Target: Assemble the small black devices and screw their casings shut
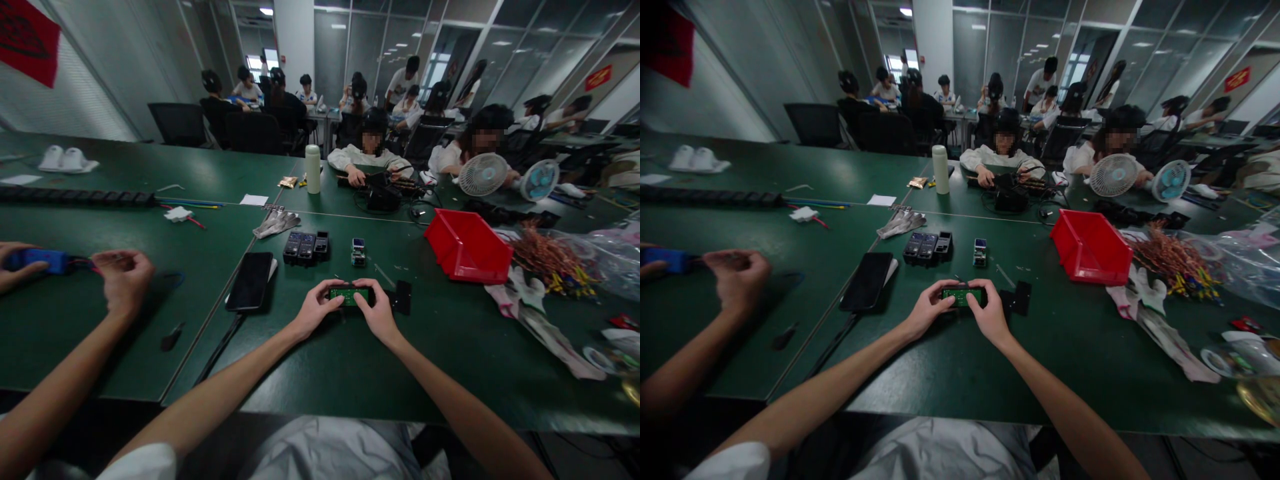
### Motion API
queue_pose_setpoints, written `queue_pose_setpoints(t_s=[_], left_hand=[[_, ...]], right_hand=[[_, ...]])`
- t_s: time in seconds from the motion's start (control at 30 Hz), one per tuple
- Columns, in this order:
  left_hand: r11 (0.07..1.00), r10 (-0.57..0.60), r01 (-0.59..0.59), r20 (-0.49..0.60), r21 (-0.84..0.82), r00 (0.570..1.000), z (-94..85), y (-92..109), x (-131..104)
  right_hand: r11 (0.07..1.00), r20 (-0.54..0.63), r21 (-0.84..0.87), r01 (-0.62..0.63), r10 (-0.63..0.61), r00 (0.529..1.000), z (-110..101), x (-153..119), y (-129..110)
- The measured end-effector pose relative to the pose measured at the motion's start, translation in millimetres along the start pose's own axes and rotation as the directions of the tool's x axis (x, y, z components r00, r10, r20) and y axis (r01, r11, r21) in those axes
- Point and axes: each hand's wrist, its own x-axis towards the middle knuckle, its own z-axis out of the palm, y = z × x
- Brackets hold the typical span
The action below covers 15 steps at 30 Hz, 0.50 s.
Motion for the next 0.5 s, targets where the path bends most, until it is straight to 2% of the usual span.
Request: queue_pose_setpoints(t_s=[0.23, 0.5], left_hand=[[0.999, -0.043, 0.042, -0.013, -0.025, 0.999, -1.8, -2.6, 0.1], [0.964, -0.113, 0.095, -0.059, -0.250, 0.992, -1.8, -1.9, 0.9]], right_hand=[[1.000, -0.012, -0.024, 0.014, -0.014, 1.000, 0.7, -0.8, 1.1], [1.000, 0.018, -0.006, -0.001, 0.001, 1.000, -4.3, 2.7, 3.6]])
